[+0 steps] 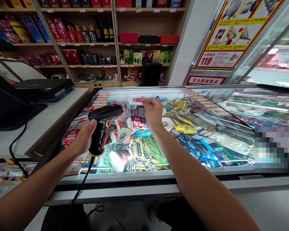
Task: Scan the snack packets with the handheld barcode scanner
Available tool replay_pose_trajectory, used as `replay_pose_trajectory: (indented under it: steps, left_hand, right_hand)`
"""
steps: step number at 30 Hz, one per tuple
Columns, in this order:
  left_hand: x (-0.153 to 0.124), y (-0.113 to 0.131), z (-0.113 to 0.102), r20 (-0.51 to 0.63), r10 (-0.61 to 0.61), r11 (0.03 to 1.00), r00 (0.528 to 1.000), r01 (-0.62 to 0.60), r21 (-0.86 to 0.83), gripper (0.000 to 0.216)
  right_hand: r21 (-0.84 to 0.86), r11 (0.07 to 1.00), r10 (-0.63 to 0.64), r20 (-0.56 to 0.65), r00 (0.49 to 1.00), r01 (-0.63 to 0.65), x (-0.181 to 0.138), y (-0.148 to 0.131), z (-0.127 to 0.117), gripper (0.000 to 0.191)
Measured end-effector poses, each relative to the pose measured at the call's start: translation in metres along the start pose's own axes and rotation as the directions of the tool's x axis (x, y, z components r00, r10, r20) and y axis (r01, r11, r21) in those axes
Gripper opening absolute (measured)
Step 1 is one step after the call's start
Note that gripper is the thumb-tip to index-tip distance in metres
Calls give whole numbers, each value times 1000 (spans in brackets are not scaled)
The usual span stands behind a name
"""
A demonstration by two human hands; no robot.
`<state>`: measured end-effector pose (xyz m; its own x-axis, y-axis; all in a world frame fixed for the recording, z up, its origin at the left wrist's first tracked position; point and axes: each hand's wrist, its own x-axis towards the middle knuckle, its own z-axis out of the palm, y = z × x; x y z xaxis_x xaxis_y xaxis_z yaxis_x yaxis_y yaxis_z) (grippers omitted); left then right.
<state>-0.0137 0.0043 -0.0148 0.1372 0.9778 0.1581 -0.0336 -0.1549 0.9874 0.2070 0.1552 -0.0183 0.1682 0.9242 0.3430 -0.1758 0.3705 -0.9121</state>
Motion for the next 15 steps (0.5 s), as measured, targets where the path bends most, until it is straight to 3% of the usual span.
replay_pose_trajectory:
  steps: [5,15]
  left_hand:
    - [-2,1,-3,53,1,997,999,-5,76,65]
    - [-2,1,-1,56,-30,999,998,28,42,65]
  right_hand:
    - [-47,998,-32,5,999,32,3,3,-2,35]
    - [-42,998,-52,31,998,53,2,4,-5,35]
